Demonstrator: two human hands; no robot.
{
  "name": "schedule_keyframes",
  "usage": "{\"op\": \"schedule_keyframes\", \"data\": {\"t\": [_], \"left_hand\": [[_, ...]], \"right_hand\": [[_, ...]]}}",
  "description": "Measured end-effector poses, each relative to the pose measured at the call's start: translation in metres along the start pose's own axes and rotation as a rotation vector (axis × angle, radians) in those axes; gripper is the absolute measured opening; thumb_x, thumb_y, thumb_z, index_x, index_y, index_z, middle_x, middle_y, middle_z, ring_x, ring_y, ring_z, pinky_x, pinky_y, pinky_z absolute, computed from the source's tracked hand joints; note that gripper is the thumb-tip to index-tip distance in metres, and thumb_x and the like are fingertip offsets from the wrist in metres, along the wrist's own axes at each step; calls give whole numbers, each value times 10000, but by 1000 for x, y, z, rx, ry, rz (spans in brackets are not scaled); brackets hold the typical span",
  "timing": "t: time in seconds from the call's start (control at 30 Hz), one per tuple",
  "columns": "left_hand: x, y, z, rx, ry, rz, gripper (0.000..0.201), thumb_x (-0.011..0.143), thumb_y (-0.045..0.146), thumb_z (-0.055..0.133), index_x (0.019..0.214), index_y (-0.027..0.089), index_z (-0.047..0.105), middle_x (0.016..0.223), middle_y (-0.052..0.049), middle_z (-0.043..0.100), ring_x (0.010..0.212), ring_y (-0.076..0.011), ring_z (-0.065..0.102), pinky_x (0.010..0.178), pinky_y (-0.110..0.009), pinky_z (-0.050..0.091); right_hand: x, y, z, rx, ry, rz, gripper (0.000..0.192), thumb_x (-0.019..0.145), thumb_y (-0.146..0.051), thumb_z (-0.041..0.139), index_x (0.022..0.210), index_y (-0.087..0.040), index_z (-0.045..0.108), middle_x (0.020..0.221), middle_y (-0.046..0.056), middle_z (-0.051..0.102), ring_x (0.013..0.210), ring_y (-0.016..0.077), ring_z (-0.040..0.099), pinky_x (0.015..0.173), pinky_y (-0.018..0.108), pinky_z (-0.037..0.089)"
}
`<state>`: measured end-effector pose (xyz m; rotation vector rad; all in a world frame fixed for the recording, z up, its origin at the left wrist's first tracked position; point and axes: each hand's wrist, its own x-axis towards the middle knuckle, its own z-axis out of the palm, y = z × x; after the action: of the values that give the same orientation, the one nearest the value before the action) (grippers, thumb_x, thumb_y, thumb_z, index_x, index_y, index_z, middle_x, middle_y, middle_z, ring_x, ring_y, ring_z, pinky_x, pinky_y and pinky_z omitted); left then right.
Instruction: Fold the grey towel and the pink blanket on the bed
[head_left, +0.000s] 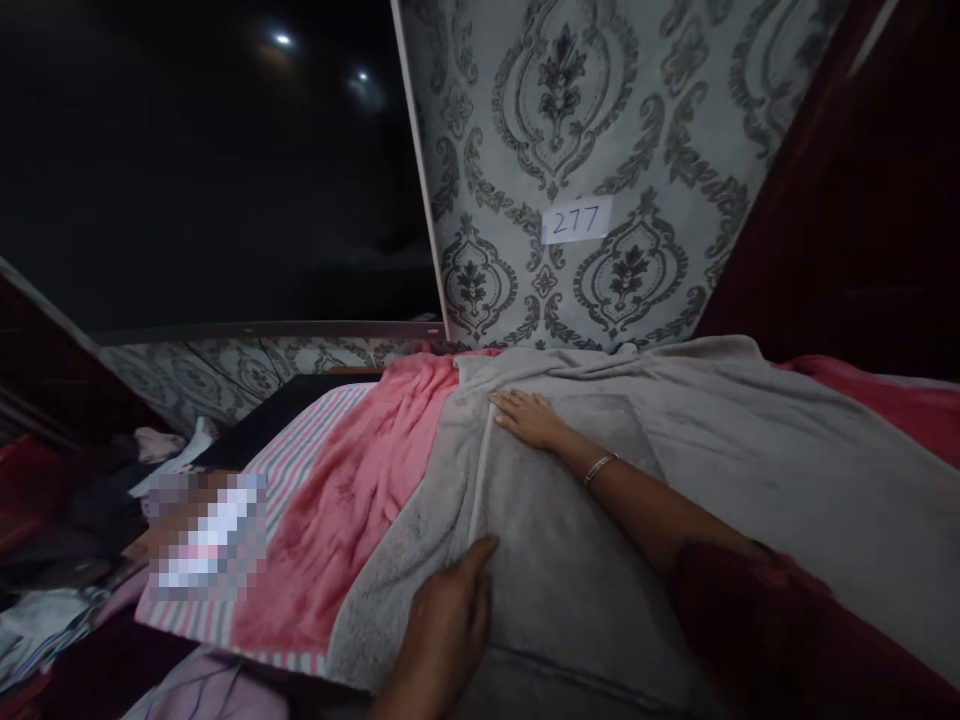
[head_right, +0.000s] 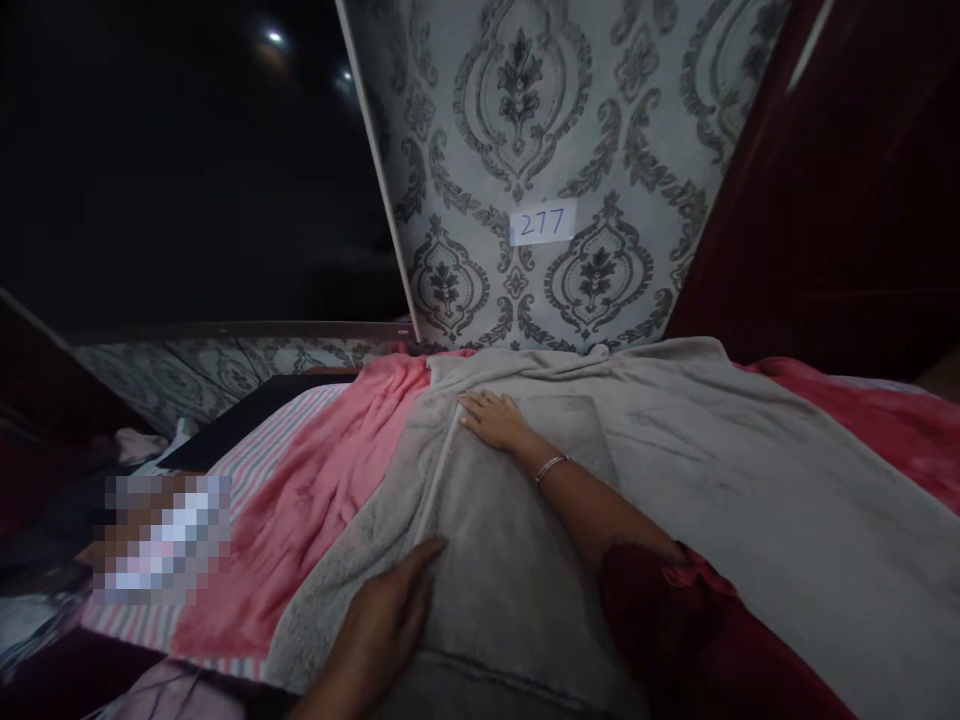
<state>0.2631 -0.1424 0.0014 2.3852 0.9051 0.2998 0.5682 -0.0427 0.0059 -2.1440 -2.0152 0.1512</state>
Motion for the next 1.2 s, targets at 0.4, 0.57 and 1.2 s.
{"op": "schedule_keyframes", "data": {"t": [0.4, 0.57, 1.2], "left_hand": [[107, 41, -67, 48, 197, 424, 547, 989, 442, 425, 1450, 165, 526, 1474, -123, 573, 1364, -239, 532, 1140, -417, 428], [217, 64, -35, 330, -81, 394, 545, 1019, 408, 360, 1526, 230, 450, 1626, -80, 378, 1530, -289, 277, 1243, -576, 184], [255, 40, -7, 607, -171, 261, 631, 1014, 516, 275, 1606, 299, 271, 1691, -33, 211, 1561, -344, 139, 1216, -663, 89]], "right_hand": [[-108, -34, -24, 37, 51, -97, 629, 1036, -542, 389, 1604, -284, 309, 1678, 115, 194, 1548, 331, 138, 1202, 640, 145], [-165, -45, -13, 37, -18, -247, 681, 1000, -619, 450, 1590, -304, 328, 1671, 99, 229, 1553, 318, 117, 1209, 647, 79], [-255, -81, -33, 629, -198, -509, 570, 1036, -455, 470, 1563, -248, 401, 1577, 73, 438, 1489, 204, 338, 1235, 415, 241]]}}
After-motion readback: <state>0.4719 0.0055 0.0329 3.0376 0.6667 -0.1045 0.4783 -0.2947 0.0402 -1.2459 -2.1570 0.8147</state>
